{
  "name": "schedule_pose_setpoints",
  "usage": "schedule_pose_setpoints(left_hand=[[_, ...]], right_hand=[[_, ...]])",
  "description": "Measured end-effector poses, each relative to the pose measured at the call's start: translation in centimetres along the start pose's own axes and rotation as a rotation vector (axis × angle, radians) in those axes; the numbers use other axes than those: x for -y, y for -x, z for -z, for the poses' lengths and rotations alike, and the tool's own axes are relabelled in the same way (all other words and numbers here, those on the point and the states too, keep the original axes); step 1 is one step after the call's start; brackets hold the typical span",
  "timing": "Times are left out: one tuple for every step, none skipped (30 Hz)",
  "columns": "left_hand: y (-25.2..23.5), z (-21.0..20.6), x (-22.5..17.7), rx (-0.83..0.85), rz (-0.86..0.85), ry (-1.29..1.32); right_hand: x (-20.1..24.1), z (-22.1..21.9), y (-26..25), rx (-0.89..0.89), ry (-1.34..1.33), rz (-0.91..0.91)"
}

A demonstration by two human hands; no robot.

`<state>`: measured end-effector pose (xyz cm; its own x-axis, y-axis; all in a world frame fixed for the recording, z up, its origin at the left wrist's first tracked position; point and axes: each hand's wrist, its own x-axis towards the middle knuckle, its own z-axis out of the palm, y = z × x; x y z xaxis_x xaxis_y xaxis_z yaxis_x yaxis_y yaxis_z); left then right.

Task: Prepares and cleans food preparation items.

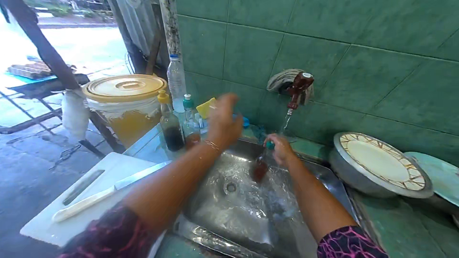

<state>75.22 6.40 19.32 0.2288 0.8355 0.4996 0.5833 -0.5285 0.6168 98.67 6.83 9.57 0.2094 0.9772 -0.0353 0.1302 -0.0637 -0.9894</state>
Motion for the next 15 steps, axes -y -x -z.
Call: schedule_pose_setpoints(left_hand=[[0.5, -2.7, -0.5, 0.214, -0.001, 0.067], [0.9, -5.7, -0.9, 0.449, 0.075, 0.135], [1.3, -8.8, -1.1, 0.613, 0.178, 0.181], [1.7, -11.7, -1.2, 0.675, 0.268, 0.215], [2.2, -13.9, -1.5, 0.657, 0.333, 0.251], [2.4, -15.6, -1.7, 0.586, 0.375, 0.284], [2.4, -16.8, -1.9, 0.496, 0.376, 0.312], [2.3, -17.7, -2.0, 0.416, 0.343, 0.349], [2.3, -18.6, -1.8, 0.352, 0.302, 0.404], [2.5, -19.5, -1.3, 0.296, 0.258, 0.474], [2.4, -20.2, -0.8, 0.267, 0.221, 0.523], [2.3, -20.5, -0.5, 0.265, 0.202, 0.551], [2.2, -20.5, -0.4, 0.281, 0.198, 0.561], [2.1, -20.4, -0.3, 0.294, 0.195, 0.550], [2.0, -20.3, -0.2, 0.293, 0.195, 0.532]], right_hand=[[0.1, 0.1, -0.1, -0.002, 0.029, -0.006], [0.3, 0.2, 0.0, 0.012, 0.098, -0.011], [0.7, 0.4, 0.0, 0.035, 0.213, -0.013], [1.2, 0.6, 0.0, 0.059, 0.360, -0.009], [2.0, 0.6, 0.1, 0.087, 0.523, -0.026], [2.8, 0.6, 0.2, 0.101, 0.683, -0.050], [3.5, 0.4, 0.3, 0.087, 0.821, -0.066], [4.1, 0.3, 0.4, 0.053, 0.930, -0.075], [4.4, 0.4, 0.5, 0.012, 1.006, -0.078], [4.6, 0.5, 0.7, -0.013, 1.049, -0.087], [4.7, 0.5, 0.8, -0.029, 1.092, -0.086], [4.8, 0.6, 0.8, -0.023, 1.139, -0.081], [4.8, 0.6, 0.8, -0.003, 1.180, -0.066], [4.7, 0.6, 0.7, 0.025, 1.203, -0.039], [4.4, 0.7, 0.7, 0.053, 1.223, 0.006]])
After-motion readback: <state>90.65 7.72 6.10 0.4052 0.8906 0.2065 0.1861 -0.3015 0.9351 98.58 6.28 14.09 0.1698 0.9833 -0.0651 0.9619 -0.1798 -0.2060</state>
